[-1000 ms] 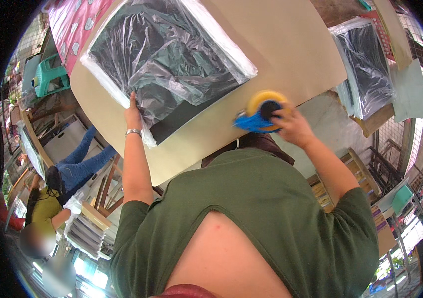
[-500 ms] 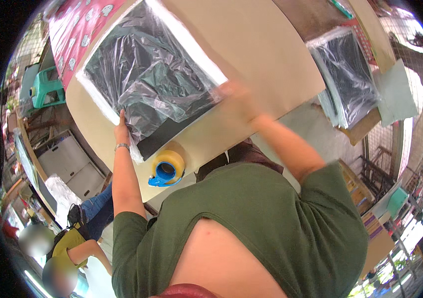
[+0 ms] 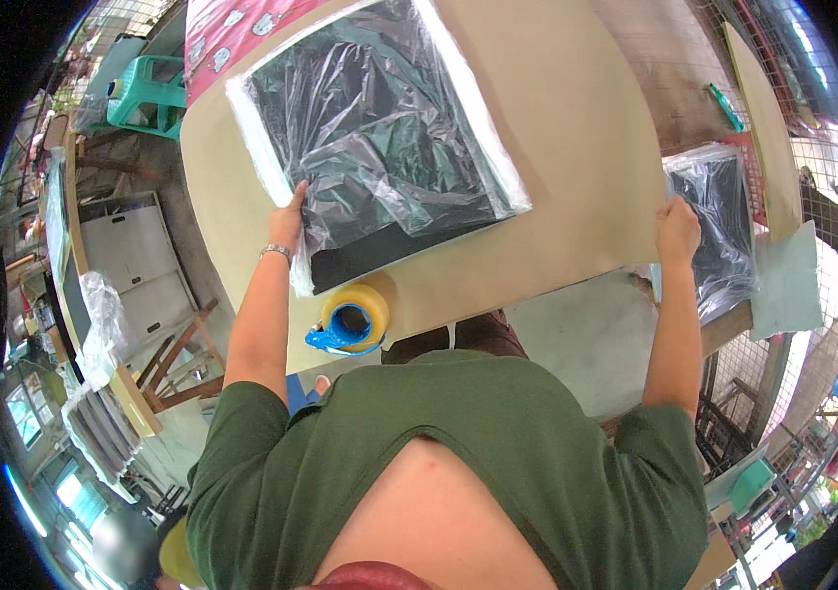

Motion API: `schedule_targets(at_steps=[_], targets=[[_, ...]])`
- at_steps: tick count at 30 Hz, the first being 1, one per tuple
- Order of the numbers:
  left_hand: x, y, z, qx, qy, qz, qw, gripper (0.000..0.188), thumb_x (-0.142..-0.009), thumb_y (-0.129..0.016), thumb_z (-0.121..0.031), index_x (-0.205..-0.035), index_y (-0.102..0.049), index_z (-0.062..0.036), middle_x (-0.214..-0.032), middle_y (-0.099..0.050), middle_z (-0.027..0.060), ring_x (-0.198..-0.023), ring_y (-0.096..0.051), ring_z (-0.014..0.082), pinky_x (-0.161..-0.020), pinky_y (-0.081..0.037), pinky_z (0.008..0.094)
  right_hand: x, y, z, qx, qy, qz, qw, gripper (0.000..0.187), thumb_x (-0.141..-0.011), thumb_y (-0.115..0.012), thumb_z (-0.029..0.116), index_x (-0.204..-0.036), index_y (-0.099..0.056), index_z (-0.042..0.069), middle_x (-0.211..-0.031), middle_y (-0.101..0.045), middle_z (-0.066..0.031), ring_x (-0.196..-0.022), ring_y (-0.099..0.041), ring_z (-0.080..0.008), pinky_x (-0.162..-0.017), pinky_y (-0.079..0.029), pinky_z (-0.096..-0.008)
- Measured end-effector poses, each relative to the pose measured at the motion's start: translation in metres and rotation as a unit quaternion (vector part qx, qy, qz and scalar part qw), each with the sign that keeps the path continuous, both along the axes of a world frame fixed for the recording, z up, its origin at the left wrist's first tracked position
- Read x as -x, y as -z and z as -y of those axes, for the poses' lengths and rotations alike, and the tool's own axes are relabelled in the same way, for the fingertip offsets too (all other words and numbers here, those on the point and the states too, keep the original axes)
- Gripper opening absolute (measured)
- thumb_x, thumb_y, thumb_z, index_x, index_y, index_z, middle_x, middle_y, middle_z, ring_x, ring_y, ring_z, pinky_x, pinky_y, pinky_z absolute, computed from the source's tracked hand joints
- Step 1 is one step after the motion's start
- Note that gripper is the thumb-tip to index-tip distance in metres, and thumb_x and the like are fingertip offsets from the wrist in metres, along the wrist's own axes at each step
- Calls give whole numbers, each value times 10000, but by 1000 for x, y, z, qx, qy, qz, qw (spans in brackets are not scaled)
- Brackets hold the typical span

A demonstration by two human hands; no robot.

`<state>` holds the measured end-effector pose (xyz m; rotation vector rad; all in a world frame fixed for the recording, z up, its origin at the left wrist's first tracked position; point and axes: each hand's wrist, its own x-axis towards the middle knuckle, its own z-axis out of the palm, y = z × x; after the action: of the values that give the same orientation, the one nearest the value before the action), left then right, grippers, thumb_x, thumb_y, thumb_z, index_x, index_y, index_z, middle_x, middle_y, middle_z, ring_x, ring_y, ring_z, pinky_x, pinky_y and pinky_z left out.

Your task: The person places a black panel into a cardboard box and wraps the box with brown paper and clear tape. They then pick up another black panel wrapped in plastic, place it on a sheet of paper, and fold the paper over it, securing it with tape.

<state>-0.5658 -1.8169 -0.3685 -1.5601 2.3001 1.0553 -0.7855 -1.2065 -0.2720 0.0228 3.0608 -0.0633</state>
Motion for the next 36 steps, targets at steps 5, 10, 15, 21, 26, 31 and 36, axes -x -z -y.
schedule_targets(at_steps=[5,10,15,21,26,31,36], targets=[[6,-6,-18,-33,-1,-2,999,1001,-595,-596,-811,-853,-639,156,-862,-657,249,-846,-635,304,-779,-466,395,-39,-40,68,-24,-69,-28,997,172,-869,-516,218,-833,-605,75,-872,-650,-170,-824,-633,-369,-735,-501,-472],[3,-8,-15,-22,3,-9,1000,1005,-592,-589,-817,-840,-634,155,-819,-647,265,-834,-640,324,-749,-473,401,-27,-45,57,-111,15,-42,993,229,-899,-445,241,-865,-602,78,-870,-659,-185,-798,-645,-389,-680,-512,-496],[8,-13,-18,22,45,12,999,959,-654,-531,-816,-783,-645,127,-764,-641,260,-754,-634,354,-707,-476,425,-57,-36,119,-57,-130,-86,986,186,-891,-465,168,-853,-597,43,-831,-615,-165,-827,-600,-311,-775,-483,-423],[1,20,1,47,128,43,990,1013,-613,-461,-877,-764,-655,105,-768,-646,263,-773,-646,374,-697,-495,423,-213,-21,338,80,-498,130,854,200,-782,-520,138,-927,-639,69,-912,-658,-130,-992,-604,-278,-979,-350,-513],[-1,9,-6,40,51,28,997,993,-601,-484,-876,-696,-639,100,-704,-639,249,-710,-654,359,-643,-502,419,-141,-15,346,453,-472,299,695,190,-853,-605,230,-934,-665,69,-1030,-654,-112,-977,-600,-276,-872,-482,-358],[16,-7,-18,-8,16,-39,999,912,-608,-598,-804,-587,-561,107,-557,-566,196,-525,-554,285,-544,-455,408,92,67,240,407,-336,-38,849,456,-996,-305,335,-1385,-337,100,-1467,-311,-83,-1385,-219,-219,-1127,-145,-402],[4,7,-10,-12,2,-12,1000,920,-597,-598,-810,-624,-596,110,-600,-609,221,-601,-632,337,-569,-479,410,43,98,270,264,-293,160,905,655,-948,-351,498,-1476,-138,174,-1537,-132,-67,-1416,-112,-268,-1137,-45,-483]])
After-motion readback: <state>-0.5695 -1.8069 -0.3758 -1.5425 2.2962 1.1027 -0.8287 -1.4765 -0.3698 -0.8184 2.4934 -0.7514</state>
